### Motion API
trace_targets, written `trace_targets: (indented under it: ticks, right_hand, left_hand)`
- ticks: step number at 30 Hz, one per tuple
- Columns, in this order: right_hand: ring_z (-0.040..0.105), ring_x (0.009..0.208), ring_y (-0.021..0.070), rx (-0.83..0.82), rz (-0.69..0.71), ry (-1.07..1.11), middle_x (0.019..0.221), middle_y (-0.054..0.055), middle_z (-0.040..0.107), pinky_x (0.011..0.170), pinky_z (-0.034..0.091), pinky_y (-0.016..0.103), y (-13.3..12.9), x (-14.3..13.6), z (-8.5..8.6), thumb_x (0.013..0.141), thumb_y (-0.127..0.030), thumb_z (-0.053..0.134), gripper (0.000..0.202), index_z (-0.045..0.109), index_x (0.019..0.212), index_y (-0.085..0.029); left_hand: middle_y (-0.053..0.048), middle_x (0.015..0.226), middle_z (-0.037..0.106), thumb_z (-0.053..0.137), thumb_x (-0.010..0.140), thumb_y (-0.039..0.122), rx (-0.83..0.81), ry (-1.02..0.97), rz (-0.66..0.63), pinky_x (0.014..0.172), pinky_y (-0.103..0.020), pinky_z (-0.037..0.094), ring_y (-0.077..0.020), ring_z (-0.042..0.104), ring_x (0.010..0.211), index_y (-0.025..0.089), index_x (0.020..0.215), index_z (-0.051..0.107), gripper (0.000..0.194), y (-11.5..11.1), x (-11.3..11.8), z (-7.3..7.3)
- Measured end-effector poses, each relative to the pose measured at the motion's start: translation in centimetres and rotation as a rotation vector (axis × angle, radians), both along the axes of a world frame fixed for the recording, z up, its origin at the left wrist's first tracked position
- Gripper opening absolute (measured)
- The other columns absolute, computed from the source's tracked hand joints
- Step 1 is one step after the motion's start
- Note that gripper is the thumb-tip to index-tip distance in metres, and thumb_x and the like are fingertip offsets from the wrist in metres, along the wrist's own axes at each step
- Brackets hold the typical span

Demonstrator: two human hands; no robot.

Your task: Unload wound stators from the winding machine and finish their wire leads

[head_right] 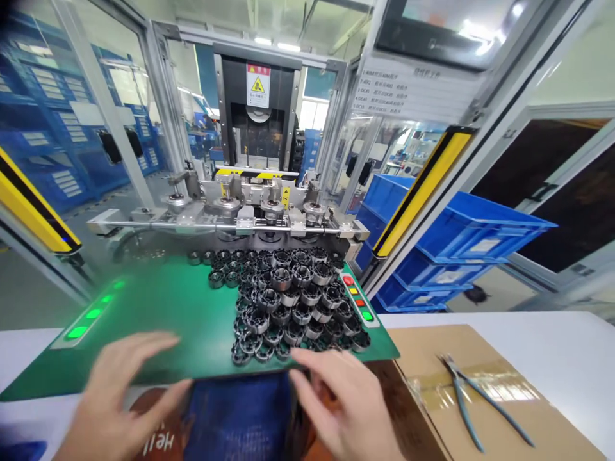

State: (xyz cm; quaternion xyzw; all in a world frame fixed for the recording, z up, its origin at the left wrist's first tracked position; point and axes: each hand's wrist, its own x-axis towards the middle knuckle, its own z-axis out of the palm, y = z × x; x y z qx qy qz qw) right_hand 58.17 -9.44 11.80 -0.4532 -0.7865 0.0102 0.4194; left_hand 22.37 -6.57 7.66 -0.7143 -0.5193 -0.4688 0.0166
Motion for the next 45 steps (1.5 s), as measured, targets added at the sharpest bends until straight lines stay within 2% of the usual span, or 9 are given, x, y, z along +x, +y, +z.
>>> trace_targets:
  ticks: [2, 4, 6, 9, 14, 26, 35, 40, 45]
  right_hand:
    - [0.072, 0.065, 0.0114, 0.02, 0.069, -0.11, 0.083, -0.006, 0.079, 0.066, 0.055, 0.025, 1.6, -3.3, 1.7, 0.112, -0.023, 0.072, 0.029, 0.075, 0.14, -0.029]
    - [0.075, 0.065, 0.0131, 0.018, 0.034, -0.201, 0.088, -0.003, 0.084, 0.065, 0.054, 0.027, 3.1, -5.3, 2.6, 0.113, -0.025, 0.069, 0.027, 0.075, 0.139, -0.026]
    - [0.079, 0.067, 0.0166, -0.004, -0.036, -0.309, 0.092, -0.001, 0.087, 0.063, 0.052, 0.03, 4.3, -6.2, 3.1, 0.112, -0.025, 0.071, 0.021, 0.076, 0.132, -0.024]
    - [0.083, 0.068, 0.0226, -0.089, -0.097, -0.501, 0.094, 0.001, 0.088, 0.057, 0.045, 0.034, 5.4, -6.4, 3.7, 0.109, -0.026, 0.073, 0.012, 0.075, 0.121, -0.024]
    - [0.085, 0.079, 0.025, -0.269, -0.077, -0.643, 0.097, 0.003, 0.088, 0.061, 0.041, 0.034, 6.0, -6.5, 4.7, 0.116, -0.027, 0.064, 0.007, 0.07, 0.117, -0.024]
    - [0.084, 0.083, 0.0222, -0.445, -0.011, -0.419, 0.103, 0.003, 0.088, 0.072, 0.051, 0.032, 6.4, -6.3, 4.6, 0.118, -0.03, 0.062, 0.011, 0.069, 0.124, -0.025]
    - [0.085, 0.083, 0.0237, -0.408, -0.018, -0.448, 0.103, 0.003, 0.088, 0.07, 0.051, 0.033, 6.5, -6.1, 4.3, 0.118, -0.031, 0.062, 0.011, 0.069, 0.123, -0.024]
    - [0.085, 0.084, 0.0223, -0.395, -0.003, -0.475, 0.1, 0.001, 0.088, 0.07, 0.05, 0.031, 6.7, -5.8, 5.0, 0.116, -0.029, 0.067, 0.006, 0.07, 0.119, -0.026]
    - [0.085, 0.081, 0.0243, -0.355, -0.054, -0.552, 0.099, 0.001, 0.088, 0.067, 0.049, 0.033, 6.8, -6.2, 5.0, 0.114, -0.03, 0.07, 0.007, 0.074, 0.116, -0.025]
  left_hand:
    - [-0.003, 0.129, 0.08, 0.078, 0.105, 0.065, -0.037, -0.041, -0.055, 0.102, -0.046, 0.062, -0.0306, 0.072, 0.122, 0.034, 0.134, 0.072, 0.043, 0.0, 3.1, -0.2]
    - [-0.003, 0.126, 0.078, 0.086, 0.101, 0.052, -0.082, -0.105, -0.087, 0.1, -0.046, 0.062, -0.0302, 0.072, 0.121, 0.033, 0.134, 0.069, 0.042, 0.4, 6.1, -0.4]
    - [-0.002, 0.121, 0.076, 0.094, 0.093, 0.038, -0.131, -0.165, -0.09, 0.096, -0.045, 0.062, -0.03, 0.074, 0.115, 0.032, 0.127, 0.069, 0.043, 0.8, 8.2, -0.6]
    - [0.0, 0.113, 0.074, 0.1, 0.083, 0.024, -0.217, -0.245, -0.064, 0.089, -0.044, 0.061, -0.029, 0.077, 0.106, 0.032, 0.116, 0.069, 0.045, 1.3, 9.6, -0.9]
    - [0.0, 0.11, 0.075, 0.102, 0.081, 0.023, -0.244, -0.293, -0.057, 0.087, -0.043, 0.061, -0.0285, 0.078, 0.103, 0.032, 0.114, 0.074, 0.044, 1.9, 10.1, -1.4]
    - [0.0, 0.109, 0.079, 0.085, 0.092, 0.025, -0.154, -0.328, -0.125, 0.091, -0.043, 0.059, -0.0264, 0.073, 0.106, 0.032, 0.118, 0.077, 0.029, 2.1, 10.4, -1.9]
    - [0.002, 0.111, 0.081, 0.093, 0.096, 0.028, -0.14, -0.356, -0.118, 0.09, -0.04, 0.059, -0.025, 0.075, 0.104, 0.033, 0.121, 0.077, 0.03, 1.9, 11.0, -2.6]
    - [0.001, 0.108, 0.082, 0.095, 0.094, 0.024, -0.136, -0.368, -0.137, 0.08, -0.038, 0.058, -0.0252, 0.075, 0.098, 0.032, 0.124, 0.078, 0.035, 1.9, 11.0, -3.0]
    - [-0.001, 0.121, 0.081, 0.093, 0.096, 0.025, -0.136, -0.393, -0.16, 0.078, -0.032, 0.063, -0.0234, 0.077, 0.108, 0.034, 0.126, 0.079, 0.034, 1.8, 11.0, -3.1]
